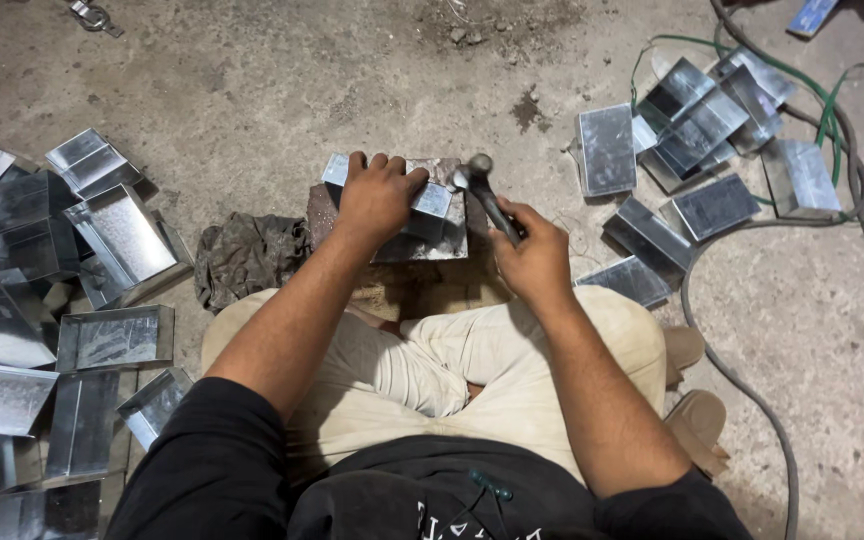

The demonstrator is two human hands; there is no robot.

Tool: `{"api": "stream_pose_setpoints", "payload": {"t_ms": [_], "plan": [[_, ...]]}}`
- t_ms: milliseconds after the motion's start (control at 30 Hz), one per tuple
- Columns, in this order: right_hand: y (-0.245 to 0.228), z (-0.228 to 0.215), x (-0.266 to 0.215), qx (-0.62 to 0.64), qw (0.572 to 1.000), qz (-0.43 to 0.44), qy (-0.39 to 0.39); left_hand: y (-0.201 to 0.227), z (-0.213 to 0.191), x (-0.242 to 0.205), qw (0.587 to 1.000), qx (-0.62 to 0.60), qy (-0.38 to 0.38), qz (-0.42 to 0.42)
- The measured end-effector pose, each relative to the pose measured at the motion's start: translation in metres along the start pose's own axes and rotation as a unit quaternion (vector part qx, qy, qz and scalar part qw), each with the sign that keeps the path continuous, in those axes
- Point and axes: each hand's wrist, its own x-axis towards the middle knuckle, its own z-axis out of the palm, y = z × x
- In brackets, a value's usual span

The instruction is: The person sits on the floor and repeatedly hammers small rectangular metal boxes placed on a block. They pick up each box, position it, strike it with a hammer, and then set it aside, continuing this process with multiple units.

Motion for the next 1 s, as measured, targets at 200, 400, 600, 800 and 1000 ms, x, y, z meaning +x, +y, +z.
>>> {"api": "stream_pose_setpoints", "payload": {"t_ms": [200,400,600,800,1000], "plan": [[0.025,0.005,-0.007,0.040,0.999,-0.001,0.036,-0.015,0.005,0.000,0.990,0.010,-0.067,-0.122],[-0.012,-0.020,-0.022,-0.011,0.982,-0.169,0.084,0.008,0.019,-0.014,0.953,-0.067,-0.171,-0.242],[-0.011,-0.001,-0.010,-0.089,0.991,-0.099,-0.031,0.007,0.030,-0.021,0.961,-0.046,-0.143,-0.232],[-0.003,0.004,-0.015,-0.051,0.998,-0.017,-0.036,0.008,0.020,-0.015,0.950,-0.031,-0.182,-0.253],[0.017,0.001,-0.007,0.016,1.000,0.017,0.004,0.028,-0.052,0.001,0.895,-0.022,-0.377,-0.236]]}}
